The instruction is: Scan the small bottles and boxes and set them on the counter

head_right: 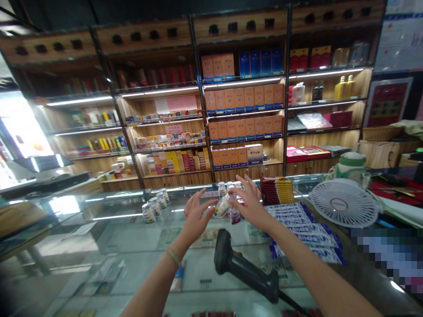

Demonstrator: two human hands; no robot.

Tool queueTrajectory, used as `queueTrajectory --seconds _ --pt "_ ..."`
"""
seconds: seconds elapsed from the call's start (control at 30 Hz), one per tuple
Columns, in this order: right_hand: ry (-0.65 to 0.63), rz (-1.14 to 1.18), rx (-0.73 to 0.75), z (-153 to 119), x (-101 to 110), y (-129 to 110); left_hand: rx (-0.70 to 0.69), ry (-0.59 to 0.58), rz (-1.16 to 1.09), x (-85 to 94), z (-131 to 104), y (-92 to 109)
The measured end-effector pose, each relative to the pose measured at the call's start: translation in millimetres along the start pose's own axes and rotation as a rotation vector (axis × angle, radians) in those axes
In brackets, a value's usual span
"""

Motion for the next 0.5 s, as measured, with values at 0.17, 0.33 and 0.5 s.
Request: queueTrajectory --seconds 0.17,0.33,0.5 --pt "0.002 -0.018 0.037 -4 -1 -3 -0.012 -0.093 -0.069 -2.0 -1 4" --pt "0.074 0.022 0.05 -5 -4 1 0.015 -0.065 -0.051 7.0 2 14" --pt "0.12 0.02 0.064 -8 -4 -2 0.019 0.007 -0.044 12.2 2 25"
Point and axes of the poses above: each hand's wrist, its own z-axis towards the middle knuckle, its own x-axis out of the back of the hand, y = z × x, the point moved 2 cm from there along z, towards the middle knuckle, and after that the axes turned 6 degrees about -z, right-handed, at the moved point
